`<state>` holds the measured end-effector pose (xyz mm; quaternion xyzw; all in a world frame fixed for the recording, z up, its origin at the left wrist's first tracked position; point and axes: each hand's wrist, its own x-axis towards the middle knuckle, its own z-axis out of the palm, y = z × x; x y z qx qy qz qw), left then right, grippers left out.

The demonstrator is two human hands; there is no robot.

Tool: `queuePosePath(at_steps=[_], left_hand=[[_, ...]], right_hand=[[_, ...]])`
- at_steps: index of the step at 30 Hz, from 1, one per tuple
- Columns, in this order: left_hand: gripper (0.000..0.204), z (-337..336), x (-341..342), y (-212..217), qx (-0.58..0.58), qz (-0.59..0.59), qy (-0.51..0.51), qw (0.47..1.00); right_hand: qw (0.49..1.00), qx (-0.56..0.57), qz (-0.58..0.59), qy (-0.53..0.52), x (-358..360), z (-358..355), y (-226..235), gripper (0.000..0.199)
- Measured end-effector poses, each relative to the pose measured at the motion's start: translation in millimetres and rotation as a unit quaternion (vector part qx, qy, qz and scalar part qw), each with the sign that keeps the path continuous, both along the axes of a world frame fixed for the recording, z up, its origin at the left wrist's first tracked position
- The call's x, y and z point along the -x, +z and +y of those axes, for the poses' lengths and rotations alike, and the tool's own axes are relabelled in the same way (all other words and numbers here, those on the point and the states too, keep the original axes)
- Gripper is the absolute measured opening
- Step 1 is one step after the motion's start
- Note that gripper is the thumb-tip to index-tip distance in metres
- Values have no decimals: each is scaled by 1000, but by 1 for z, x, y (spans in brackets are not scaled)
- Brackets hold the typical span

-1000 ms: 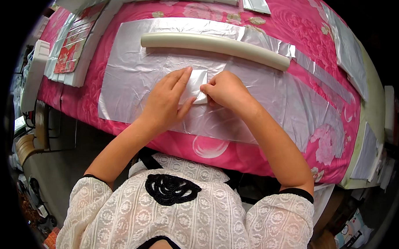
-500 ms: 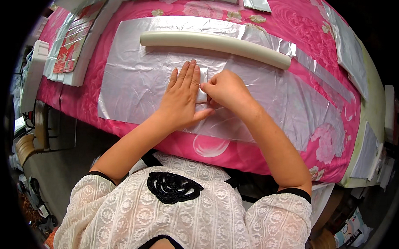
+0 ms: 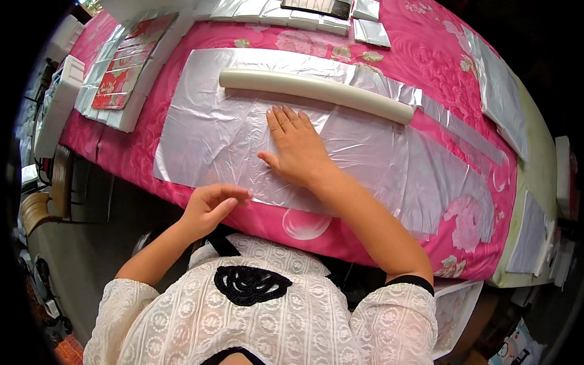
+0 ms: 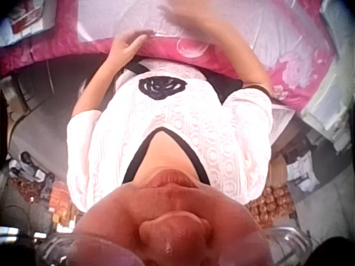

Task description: The person wraps small rectangular items in clear plastic film on a pink floral tablecloth. They unroll the film, place an item on it, fold the film around the item, and set the wrapped item aside. This process is repeated multiple times.

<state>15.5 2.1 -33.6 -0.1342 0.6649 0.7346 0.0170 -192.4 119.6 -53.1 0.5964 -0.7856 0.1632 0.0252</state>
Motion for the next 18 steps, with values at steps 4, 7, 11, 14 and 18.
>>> queuePosePath(at_steps=[4, 7, 11, 14, 18], left_hand=[[20, 0, -64, -11, -117, -205, 17, 972], [21, 8, -81, -7, -190, -266, 197, 924], [14, 14, -92, -25, -247, -228, 276, 900], [12, 8, -81, -8, -76, -215, 194, 954], [19, -8, -59, 21, 288, -146, 47, 945]], right_hand=[[995, -36, -91, -8, -42, -15, -8, 85], [980, -51, -189, 25, -97, -22, -2, 88], [951, -56, -276, 126, -157, -27, -3, 84], [955, 4, -230, 186, -153, -26, 8, 60], [966, 66, -81, 236, -100, -19, 19, 16]])
